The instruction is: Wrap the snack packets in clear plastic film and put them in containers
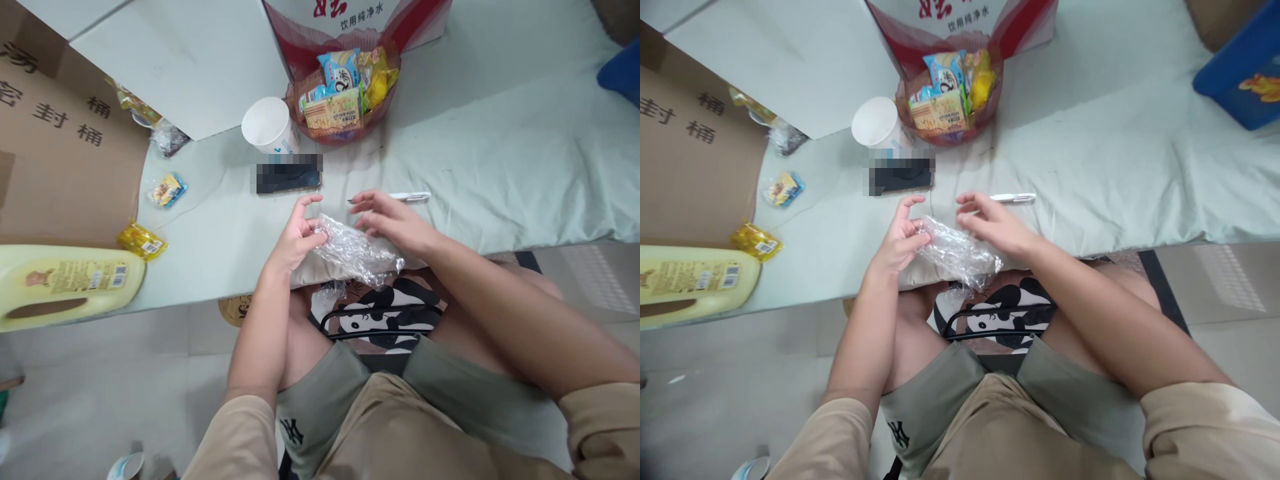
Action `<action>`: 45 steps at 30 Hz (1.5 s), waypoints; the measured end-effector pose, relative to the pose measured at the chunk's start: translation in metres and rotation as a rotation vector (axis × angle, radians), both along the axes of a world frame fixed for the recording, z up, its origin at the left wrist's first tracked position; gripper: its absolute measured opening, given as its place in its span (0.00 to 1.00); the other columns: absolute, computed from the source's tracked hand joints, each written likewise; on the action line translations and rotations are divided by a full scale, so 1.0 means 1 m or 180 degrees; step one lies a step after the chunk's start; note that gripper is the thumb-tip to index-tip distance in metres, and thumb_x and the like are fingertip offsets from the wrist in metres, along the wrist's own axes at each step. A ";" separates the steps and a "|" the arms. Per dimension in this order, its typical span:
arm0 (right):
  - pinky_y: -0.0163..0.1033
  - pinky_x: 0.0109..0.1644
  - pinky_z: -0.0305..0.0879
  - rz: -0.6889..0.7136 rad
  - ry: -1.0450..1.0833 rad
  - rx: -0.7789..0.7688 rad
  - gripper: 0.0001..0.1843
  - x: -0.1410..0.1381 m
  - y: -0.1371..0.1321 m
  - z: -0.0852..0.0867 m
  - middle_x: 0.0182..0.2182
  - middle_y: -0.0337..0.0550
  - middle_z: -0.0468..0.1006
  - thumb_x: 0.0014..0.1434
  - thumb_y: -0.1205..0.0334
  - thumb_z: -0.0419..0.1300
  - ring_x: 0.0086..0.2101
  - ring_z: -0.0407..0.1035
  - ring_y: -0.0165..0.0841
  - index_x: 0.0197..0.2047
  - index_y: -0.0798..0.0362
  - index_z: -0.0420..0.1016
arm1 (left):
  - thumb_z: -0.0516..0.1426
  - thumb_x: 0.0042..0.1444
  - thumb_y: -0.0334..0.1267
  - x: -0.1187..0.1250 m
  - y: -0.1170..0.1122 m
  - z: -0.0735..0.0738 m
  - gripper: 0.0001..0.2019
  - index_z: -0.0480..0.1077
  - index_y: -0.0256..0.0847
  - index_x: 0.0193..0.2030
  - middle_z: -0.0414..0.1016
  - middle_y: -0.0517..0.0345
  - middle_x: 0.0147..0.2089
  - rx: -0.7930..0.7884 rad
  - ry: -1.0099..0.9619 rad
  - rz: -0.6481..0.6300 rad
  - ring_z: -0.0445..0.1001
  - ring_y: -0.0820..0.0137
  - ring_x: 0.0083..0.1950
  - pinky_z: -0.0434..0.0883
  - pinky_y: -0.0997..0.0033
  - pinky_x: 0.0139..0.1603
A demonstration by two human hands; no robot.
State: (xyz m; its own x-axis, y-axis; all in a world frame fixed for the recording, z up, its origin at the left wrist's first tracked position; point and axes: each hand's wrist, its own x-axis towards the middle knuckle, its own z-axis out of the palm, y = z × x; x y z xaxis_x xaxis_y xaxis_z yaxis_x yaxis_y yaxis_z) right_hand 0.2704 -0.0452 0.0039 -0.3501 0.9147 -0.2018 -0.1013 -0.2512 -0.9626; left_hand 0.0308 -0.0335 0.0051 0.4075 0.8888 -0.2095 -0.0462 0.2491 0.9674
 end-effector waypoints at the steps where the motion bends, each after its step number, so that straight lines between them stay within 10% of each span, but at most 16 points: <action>1: 0.37 0.34 0.68 0.0335 -0.0065 0.0029 0.27 -0.002 -0.002 0.001 0.41 0.43 0.77 0.56 0.52 0.68 0.34 0.71 0.32 0.56 0.49 0.68 | 0.71 0.47 0.41 0.001 -0.001 0.000 0.38 0.59 0.50 0.63 0.76 0.66 0.30 0.0013 0.0051 -0.0077 0.74 0.74 0.26 0.70 0.74 0.29; 4: 0.36 0.27 0.60 0.0983 -0.0201 0.0031 0.36 -0.005 -0.007 0.003 0.29 0.34 0.71 0.55 0.56 0.68 0.24 0.63 0.29 0.64 0.51 0.61 | 0.69 0.49 0.42 0.003 0.001 -0.007 0.38 0.59 0.49 0.64 0.76 0.64 0.32 0.0266 0.0265 0.0124 0.75 0.72 0.26 0.71 0.72 0.30; 8: 0.36 0.27 0.59 0.0794 -0.0374 0.0275 0.40 -0.007 -0.006 0.002 0.27 0.32 0.67 0.55 0.60 0.66 0.25 0.61 0.29 0.69 0.51 0.58 | 0.65 0.54 0.40 0.001 0.007 -0.022 0.32 0.60 0.50 0.64 0.78 0.60 0.37 0.0916 0.0777 0.0575 0.76 0.72 0.30 0.73 0.70 0.34; 14: 0.39 0.33 0.63 0.0519 -0.0640 0.0742 0.35 -0.009 -0.003 -0.006 0.28 0.33 0.66 0.59 0.62 0.61 0.27 0.62 0.31 0.68 0.50 0.59 | 0.60 0.59 0.38 0.008 0.002 -0.022 0.11 0.70 0.44 0.48 0.78 0.53 0.47 0.2989 0.2145 0.1601 0.77 0.63 0.51 0.75 0.58 0.54; 17: 0.41 0.37 0.67 0.0492 -0.0470 0.1008 0.33 -0.010 -0.003 -0.009 0.35 0.38 0.72 0.60 0.60 0.61 0.30 0.64 0.31 0.67 0.49 0.60 | 0.60 0.59 0.42 0.018 -0.006 -0.015 0.10 0.73 0.44 0.46 0.79 0.52 0.49 0.3463 0.2386 0.1132 0.76 0.59 0.57 0.70 0.50 0.64; 21: 0.43 0.43 0.71 0.0284 -0.0214 0.1019 0.33 -0.009 -0.004 -0.008 0.49 0.46 0.75 0.60 0.56 0.63 0.36 0.69 0.34 0.66 0.48 0.61 | 0.66 0.53 0.47 0.030 -0.012 -0.013 0.26 0.72 0.44 0.58 0.77 0.47 0.63 0.2710 0.2320 0.0315 0.68 0.50 0.70 0.60 0.42 0.73; 24: 0.43 0.44 0.71 0.0298 -0.0079 0.0699 0.36 -0.009 -0.005 -0.007 0.41 0.42 0.77 0.60 0.53 0.64 0.37 0.71 0.36 0.68 0.46 0.59 | 0.64 0.56 0.42 0.030 -0.013 -0.012 0.22 0.75 0.43 0.57 0.80 0.48 0.60 0.1992 0.1872 0.0127 0.76 0.54 0.62 0.69 0.50 0.67; 28: 0.44 0.43 0.72 0.0130 -0.0116 0.0496 0.36 -0.011 -0.005 -0.008 0.35 0.39 0.78 0.60 0.50 0.65 0.35 0.72 0.36 0.68 0.46 0.59 | 0.61 0.60 0.41 0.026 -0.012 -0.012 0.14 0.79 0.41 0.51 0.84 0.52 0.49 0.1565 0.1625 0.0366 0.81 0.62 0.48 0.75 0.62 0.53; 33: 0.51 0.54 0.72 -0.0685 -0.0482 0.0778 0.27 -0.011 -0.004 -0.006 0.50 0.49 0.78 0.58 0.49 0.66 0.50 0.73 0.42 0.58 0.47 0.68 | 0.62 0.60 0.55 0.022 -0.009 -0.010 0.21 0.79 0.40 0.48 0.83 0.52 0.42 0.1356 0.1231 0.0882 0.79 0.65 0.41 0.75 0.66 0.44; 45: 0.55 0.61 0.69 -0.0220 -0.0201 0.0469 0.28 -0.014 0.002 -0.010 0.51 0.48 0.78 0.54 0.51 0.66 0.53 0.73 0.43 0.56 0.47 0.69 | 0.67 0.53 0.59 0.028 -0.008 -0.013 0.25 0.80 0.39 0.45 0.83 0.52 0.39 0.1165 0.1183 0.0835 0.77 0.68 0.36 0.73 0.69 0.38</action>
State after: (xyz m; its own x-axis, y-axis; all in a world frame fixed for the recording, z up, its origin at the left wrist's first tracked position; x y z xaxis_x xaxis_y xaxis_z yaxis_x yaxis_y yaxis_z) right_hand 0.2567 -0.0436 -0.0061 -0.2762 0.9575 -0.0835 -0.0515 -0.1015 -0.9935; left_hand 0.0583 -0.0415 -0.0083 0.1219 0.9916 0.0436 0.2978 -0.0785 0.9514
